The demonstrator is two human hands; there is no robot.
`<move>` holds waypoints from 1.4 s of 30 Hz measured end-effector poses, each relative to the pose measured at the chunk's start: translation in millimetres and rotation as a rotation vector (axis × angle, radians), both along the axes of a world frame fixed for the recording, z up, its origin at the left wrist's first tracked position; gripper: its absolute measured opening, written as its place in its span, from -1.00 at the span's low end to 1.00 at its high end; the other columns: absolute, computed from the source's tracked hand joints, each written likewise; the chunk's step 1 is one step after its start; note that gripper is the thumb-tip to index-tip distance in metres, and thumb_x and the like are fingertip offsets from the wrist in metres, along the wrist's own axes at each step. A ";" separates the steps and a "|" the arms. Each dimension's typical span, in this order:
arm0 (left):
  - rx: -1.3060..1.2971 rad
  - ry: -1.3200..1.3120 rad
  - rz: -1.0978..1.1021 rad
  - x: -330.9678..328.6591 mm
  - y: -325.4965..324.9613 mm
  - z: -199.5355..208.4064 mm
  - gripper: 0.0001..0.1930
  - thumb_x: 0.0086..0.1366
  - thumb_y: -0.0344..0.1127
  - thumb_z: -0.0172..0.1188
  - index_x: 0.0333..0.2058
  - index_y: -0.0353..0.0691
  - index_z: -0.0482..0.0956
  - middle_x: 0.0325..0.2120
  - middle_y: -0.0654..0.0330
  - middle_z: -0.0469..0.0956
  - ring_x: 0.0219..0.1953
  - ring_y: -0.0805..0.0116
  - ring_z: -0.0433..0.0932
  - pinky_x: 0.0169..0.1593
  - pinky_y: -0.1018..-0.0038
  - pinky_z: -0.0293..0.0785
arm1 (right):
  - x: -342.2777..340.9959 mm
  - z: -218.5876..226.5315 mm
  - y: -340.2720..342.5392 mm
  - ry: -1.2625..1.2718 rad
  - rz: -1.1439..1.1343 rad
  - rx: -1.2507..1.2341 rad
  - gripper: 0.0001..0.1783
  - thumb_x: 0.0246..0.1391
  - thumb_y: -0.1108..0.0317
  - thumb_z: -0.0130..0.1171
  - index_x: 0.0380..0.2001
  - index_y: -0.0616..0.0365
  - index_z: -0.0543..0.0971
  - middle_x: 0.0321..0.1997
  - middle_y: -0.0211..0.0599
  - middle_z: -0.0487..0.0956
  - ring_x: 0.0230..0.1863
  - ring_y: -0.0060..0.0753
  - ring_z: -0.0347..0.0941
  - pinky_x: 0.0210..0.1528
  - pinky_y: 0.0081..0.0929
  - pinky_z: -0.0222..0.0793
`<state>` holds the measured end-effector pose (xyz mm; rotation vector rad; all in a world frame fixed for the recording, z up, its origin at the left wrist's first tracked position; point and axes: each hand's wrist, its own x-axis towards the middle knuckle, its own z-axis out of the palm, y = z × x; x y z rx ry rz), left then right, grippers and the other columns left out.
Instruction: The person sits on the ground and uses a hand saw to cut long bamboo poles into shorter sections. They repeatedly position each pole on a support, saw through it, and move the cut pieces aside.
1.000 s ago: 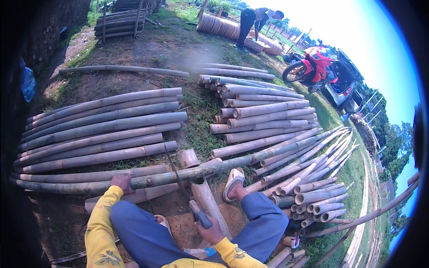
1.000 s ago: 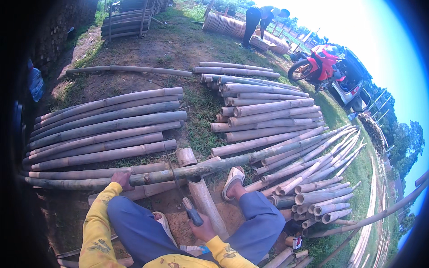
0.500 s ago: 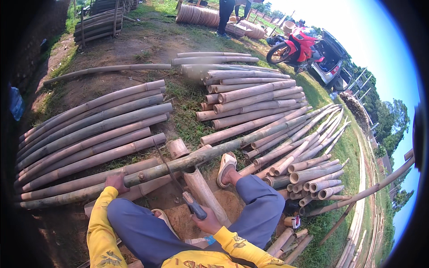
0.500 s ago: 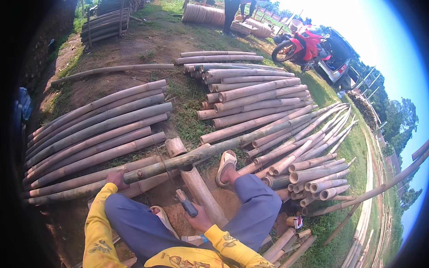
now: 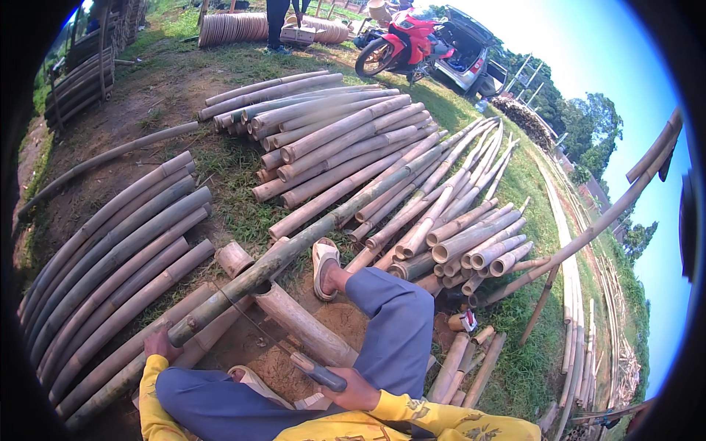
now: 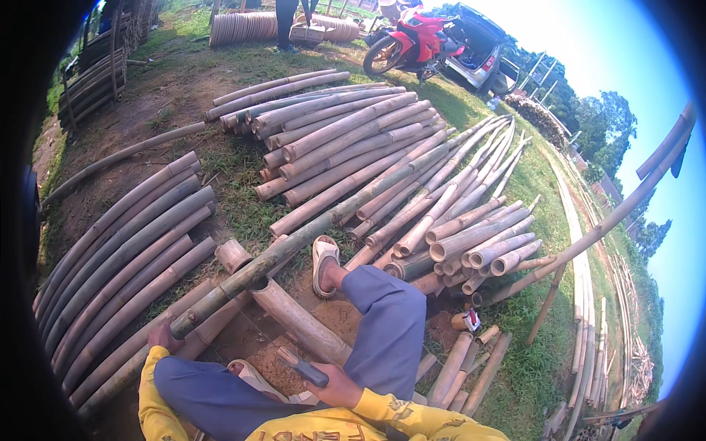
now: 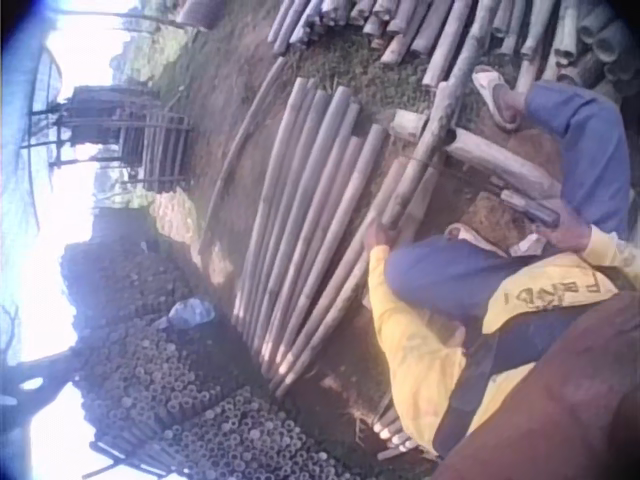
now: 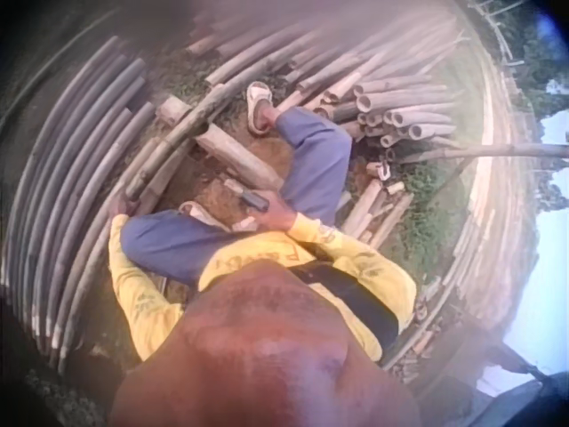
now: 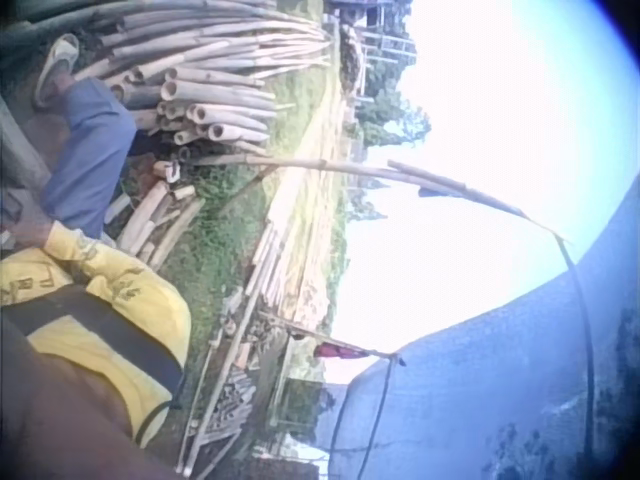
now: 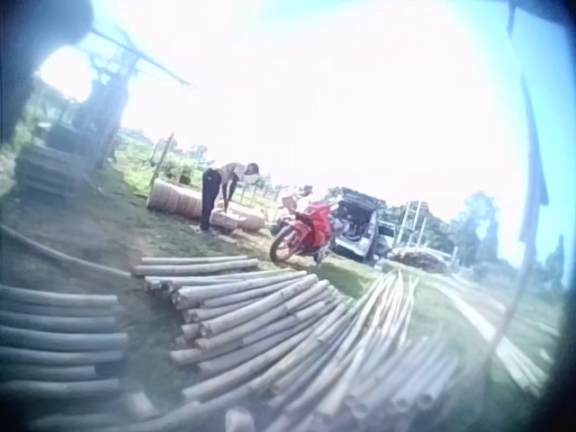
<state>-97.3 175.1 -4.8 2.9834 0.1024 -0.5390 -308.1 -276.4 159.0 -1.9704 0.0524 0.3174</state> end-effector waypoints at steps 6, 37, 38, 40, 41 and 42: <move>0.007 0.001 -0.043 8.2 -16.2 -12.1 -0.19 -0.13 0.08 0.53 0.09 -0.24 0.56 -0.15 -0.12 0.70 -0.06 -0.11 0.68 0.10 0.06 0.56 | 29.4 -37.9 -0.6 -0.019 0.022 -0.047 -0.71 0.11 0.41 0.32 -0.08 0.17 0.60 -0.43 -0.16 0.57 -0.40 -0.33 0.47 -0.21 -0.34 0.43; -0.065 -0.068 -0.028 -13.0 3.4 -9.6 -0.36 -0.09 0.00 0.45 -0.01 -0.15 0.58 -0.16 -0.10 0.70 -0.08 -0.18 0.67 0.02 0.01 0.58 | 21.6 -36.5 12.6 0.032 -0.078 0.122 -0.83 0.14 0.50 0.28 -0.18 0.27 0.62 -0.43 -0.30 0.60 -0.36 -0.57 0.50 -0.22 -0.47 0.46; -0.053 -0.045 -0.021 -12.2 2.5 -6.7 -0.35 -0.10 0.00 0.45 -0.01 -0.15 0.58 -0.16 -0.10 0.70 -0.07 -0.18 0.67 0.03 0.02 0.58 | 3.9 -25.2 0.7 0.052 -0.046 0.046 -0.78 0.13 0.51 0.28 -0.13 0.26 0.64 -0.38 -0.32 0.64 -0.29 -0.58 0.57 -0.14 -0.49 0.49; -0.050 -0.023 -0.024 -9.0 1.2 -7.8 -0.35 -0.10 -0.01 0.45 0.00 -0.15 0.58 -0.15 -0.10 0.70 -0.07 -0.18 0.67 0.03 0.02 0.58 | 0.6 -41.9 3.9 0.012 -0.057 0.016 -0.77 0.13 0.51 0.28 -0.12 0.26 0.64 -0.37 -0.31 0.64 -0.28 -0.58 0.57 -0.14 -0.49 0.49; -0.060 -0.024 -0.034 -6.8 0.8 -9.1 -0.34 -0.10 -0.01 0.45 0.01 -0.15 0.57 -0.15 -0.10 0.70 -0.07 -0.18 0.67 0.03 0.02 0.58 | -0.5 -55.2 6.6 -0.011 -0.062 0.002 -0.77 0.13 0.51 0.28 -0.12 0.27 0.64 -0.37 -0.30 0.65 -0.28 -0.59 0.57 -0.14 -0.49 0.49; -0.060 -0.027 -0.042 -4.8 1.1 -8.3 -0.34 -0.10 -0.01 0.45 0.01 -0.15 0.57 -0.15 -0.10 0.70 -0.07 -0.18 0.67 0.04 0.02 0.58 | 22.2 -80.0 17.1 0.007 -0.048 0.016 -0.73 0.14 0.50 0.29 -0.07 0.26 0.64 -0.36 -0.29 0.66 -0.30 -0.59 0.54 -0.15 -0.49 0.49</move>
